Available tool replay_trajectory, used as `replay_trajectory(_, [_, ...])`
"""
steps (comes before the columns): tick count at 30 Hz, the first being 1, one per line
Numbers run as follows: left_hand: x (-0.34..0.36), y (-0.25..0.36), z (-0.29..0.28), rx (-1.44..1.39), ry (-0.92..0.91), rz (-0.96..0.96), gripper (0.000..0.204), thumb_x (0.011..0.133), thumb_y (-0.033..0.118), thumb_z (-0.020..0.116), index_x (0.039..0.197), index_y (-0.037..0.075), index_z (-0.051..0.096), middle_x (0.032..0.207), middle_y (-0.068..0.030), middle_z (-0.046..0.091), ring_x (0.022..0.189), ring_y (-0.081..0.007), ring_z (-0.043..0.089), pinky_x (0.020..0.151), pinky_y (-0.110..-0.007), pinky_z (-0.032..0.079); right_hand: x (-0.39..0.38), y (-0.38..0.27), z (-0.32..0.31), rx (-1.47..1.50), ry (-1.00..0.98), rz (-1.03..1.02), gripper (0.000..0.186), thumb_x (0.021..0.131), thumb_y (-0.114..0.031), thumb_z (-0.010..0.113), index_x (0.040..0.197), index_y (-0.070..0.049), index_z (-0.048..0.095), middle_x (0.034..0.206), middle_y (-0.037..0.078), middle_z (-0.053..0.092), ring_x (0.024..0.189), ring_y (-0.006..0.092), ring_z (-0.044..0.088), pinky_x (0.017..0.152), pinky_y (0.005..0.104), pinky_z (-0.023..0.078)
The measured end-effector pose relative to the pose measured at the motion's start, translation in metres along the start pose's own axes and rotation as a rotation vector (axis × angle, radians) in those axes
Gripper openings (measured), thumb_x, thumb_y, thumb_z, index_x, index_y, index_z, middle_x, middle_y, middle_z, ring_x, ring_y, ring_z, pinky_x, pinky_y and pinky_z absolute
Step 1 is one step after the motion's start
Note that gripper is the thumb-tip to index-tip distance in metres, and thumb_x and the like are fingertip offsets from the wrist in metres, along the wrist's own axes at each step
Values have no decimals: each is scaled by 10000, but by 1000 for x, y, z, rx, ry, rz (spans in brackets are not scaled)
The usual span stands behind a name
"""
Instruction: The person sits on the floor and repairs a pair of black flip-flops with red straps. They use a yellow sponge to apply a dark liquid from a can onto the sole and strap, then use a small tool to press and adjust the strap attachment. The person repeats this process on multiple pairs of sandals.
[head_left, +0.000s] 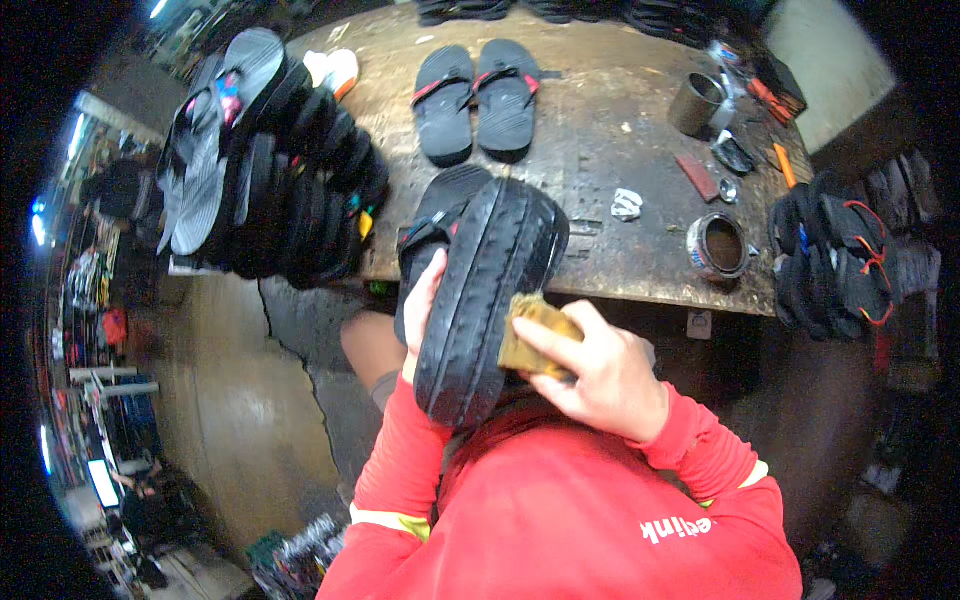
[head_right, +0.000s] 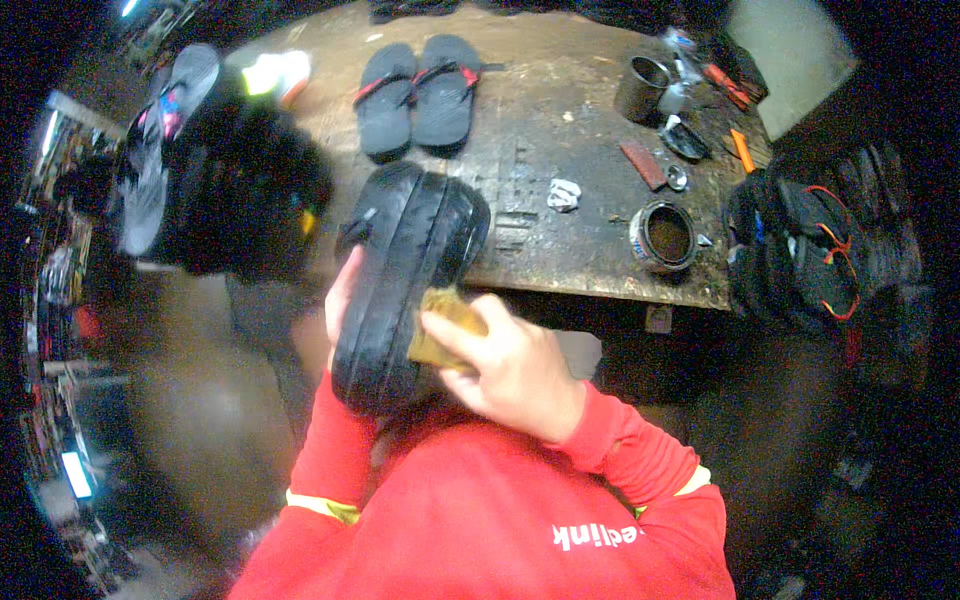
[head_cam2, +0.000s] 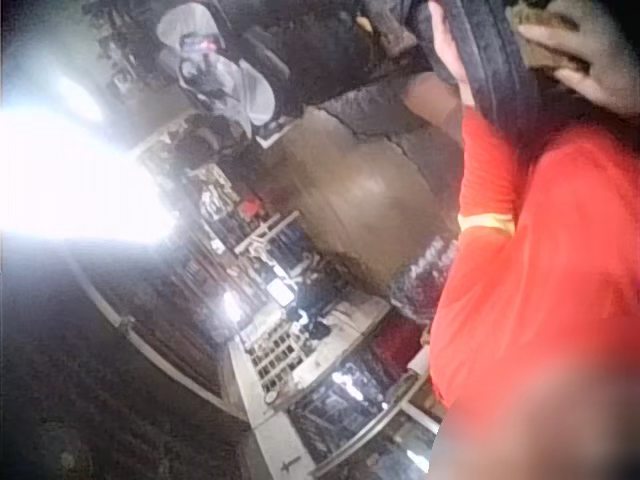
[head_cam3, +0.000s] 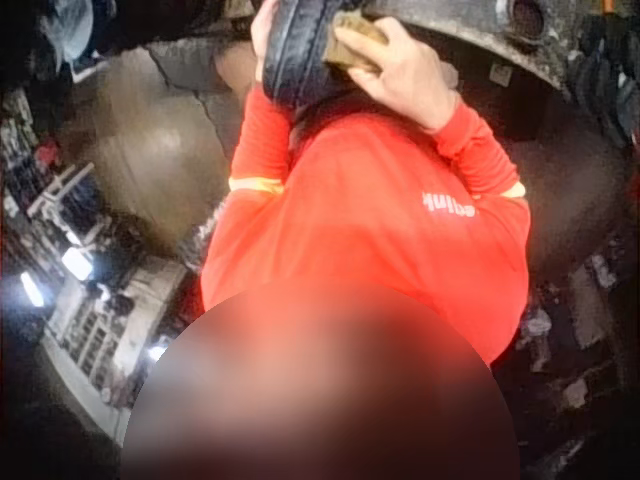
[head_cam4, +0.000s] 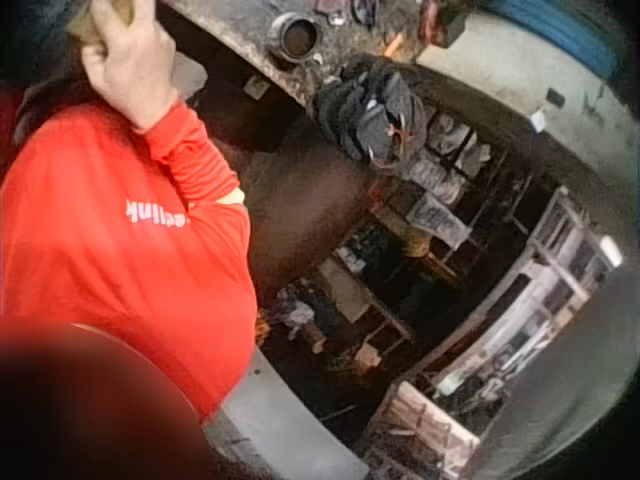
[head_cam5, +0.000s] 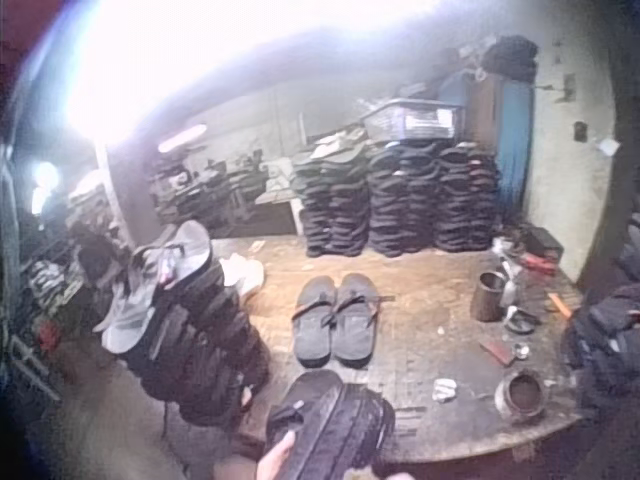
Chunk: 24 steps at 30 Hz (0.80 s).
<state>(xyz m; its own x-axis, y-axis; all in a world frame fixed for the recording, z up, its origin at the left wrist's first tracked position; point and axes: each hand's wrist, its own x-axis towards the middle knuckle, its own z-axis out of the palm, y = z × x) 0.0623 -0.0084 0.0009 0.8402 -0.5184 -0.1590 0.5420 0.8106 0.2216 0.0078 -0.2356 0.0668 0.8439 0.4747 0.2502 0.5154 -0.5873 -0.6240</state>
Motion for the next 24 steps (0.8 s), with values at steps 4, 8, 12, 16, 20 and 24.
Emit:
replay_trajectory(4, [4, 4, -4, -62, -4, -2, 619, 1123, 435, 374, 1482, -49, 516, 1413, -257, 632, 1229, -396, 670, 1112, -534, 500, 7, 24, -6, -21, 145, 50, 600, 765, -236, 868, 1339, -158, 712, 1041, 187, 642, 872, 353, 667, 779, 429, 589])
replay_trajectory(8, [19, -2, -1, -35, 97, 57, 596, 1130, 423, 361, 1490, -27, 515, 1417, -239, 634, 1204, -400, 683, 1063, -561, 540, 18, 22, -9, -28, 111, 64, 588, 766, -181, 858, 1333, -136, 708, 1048, 193, 636, 850, 358, 682, 760, 422, 596])
replay_trajectory(12, [30, 1, -1, 45, -4, 102, 596, 1131, 430, 331, 1499, -4, 509, 1398, -231, 648, 1176, -397, 697, 1042, -572, 555, -20, -36, 10, -109, -25, -80, 695, 640, -179, 883, 1316, -216, 726, 1020, 174, 635, 808, 321, 709, 683, 419, 612])
replay_trajectory(16, [34, 3, -5, 38, -95, 44, 632, 1109, 442, 385, 1541, -15, 450, 1461, -256, 593, 1268, -414, 643, 1074, -608, 521, -21, -24, 1, -168, 42, -108, 696, 708, -195, 846, 1381, -246, 678, 969, 111, 598, 742, 260, 683, 607, 376, 596])
replay_trajectory(20, [39, -10, -6, -41, 30, 65, 606, 1120, 432, 376, 1497, -21, 515, 1392, -233, 653, 1182, -380, 693, 1049, -522, 553, -3, -17, -8, -69, 85, -117, 733, 680, -206, 870, 1385, -248, 676, 945, 97, 614, 697, 254, 672, 592, 371, 597])
replay_trajectory(24, [37, -26, -8, -13, 31, -25, 588, 1120, 454, 393, 1463, 11, 572, 1344, -198, 694, 1140, -324, 718, 1011, -468, 578, -3, -34, 7, -104, -49, -404, 674, 706, -248, 795, 1373, -270, 697, 897, 75, 596, 682, 209, 636, 565, 343, 553])
